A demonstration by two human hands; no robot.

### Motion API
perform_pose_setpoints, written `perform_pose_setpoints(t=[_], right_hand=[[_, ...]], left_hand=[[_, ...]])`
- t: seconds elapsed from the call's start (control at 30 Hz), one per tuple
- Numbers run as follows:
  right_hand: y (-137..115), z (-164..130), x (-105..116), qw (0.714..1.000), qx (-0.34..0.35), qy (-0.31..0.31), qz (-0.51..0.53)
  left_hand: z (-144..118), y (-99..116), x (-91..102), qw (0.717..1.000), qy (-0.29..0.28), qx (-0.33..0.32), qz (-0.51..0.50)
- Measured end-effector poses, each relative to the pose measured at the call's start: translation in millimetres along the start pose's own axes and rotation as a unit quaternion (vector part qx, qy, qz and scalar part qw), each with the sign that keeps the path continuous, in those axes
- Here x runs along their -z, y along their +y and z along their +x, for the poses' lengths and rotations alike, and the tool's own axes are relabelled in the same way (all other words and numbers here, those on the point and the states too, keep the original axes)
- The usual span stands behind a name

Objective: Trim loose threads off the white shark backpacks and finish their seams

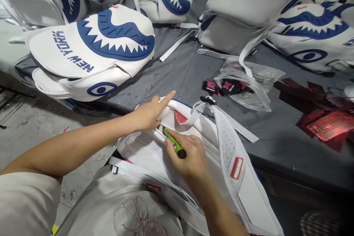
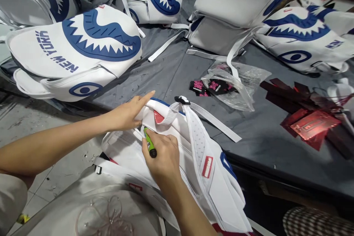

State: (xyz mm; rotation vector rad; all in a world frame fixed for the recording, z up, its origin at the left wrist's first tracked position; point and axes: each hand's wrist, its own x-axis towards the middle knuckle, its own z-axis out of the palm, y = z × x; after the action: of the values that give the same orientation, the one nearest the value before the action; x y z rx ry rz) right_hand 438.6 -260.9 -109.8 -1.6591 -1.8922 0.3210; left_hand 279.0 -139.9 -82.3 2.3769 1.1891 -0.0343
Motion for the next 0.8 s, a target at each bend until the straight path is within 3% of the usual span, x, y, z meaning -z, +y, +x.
perform_pose_setpoints(t=[0.43, 0.63, 0.73, 0.8], right_hand=[[-4.6, -0.1, 0.0, 1.000, -0.015, 0.008, 0.000], [-8.5, 2.0, -10.1, 0.999, -0.040, 0.011, 0.011], [-19.5, 3.0, 7.9, 0.999, -0.044, -0.032, -0.005], [-27.8, 0.2, 40.1, 0.999, -0.030, -0.036, 0.001]], left_hand=[[-0.1, 0.5, -0.7, 1.000, 0.015, 0.000, 0.022], [-2.2, -0.2, -1.9, 0.999, 0.027, -0.015, -0.008], [-2.0, -4.1, -5.1, 0.998, 0.042, -0.010, -0.038], [-0.2, -7.4, -6.6, 0.998, 0.043, -0.019, -0.051]])
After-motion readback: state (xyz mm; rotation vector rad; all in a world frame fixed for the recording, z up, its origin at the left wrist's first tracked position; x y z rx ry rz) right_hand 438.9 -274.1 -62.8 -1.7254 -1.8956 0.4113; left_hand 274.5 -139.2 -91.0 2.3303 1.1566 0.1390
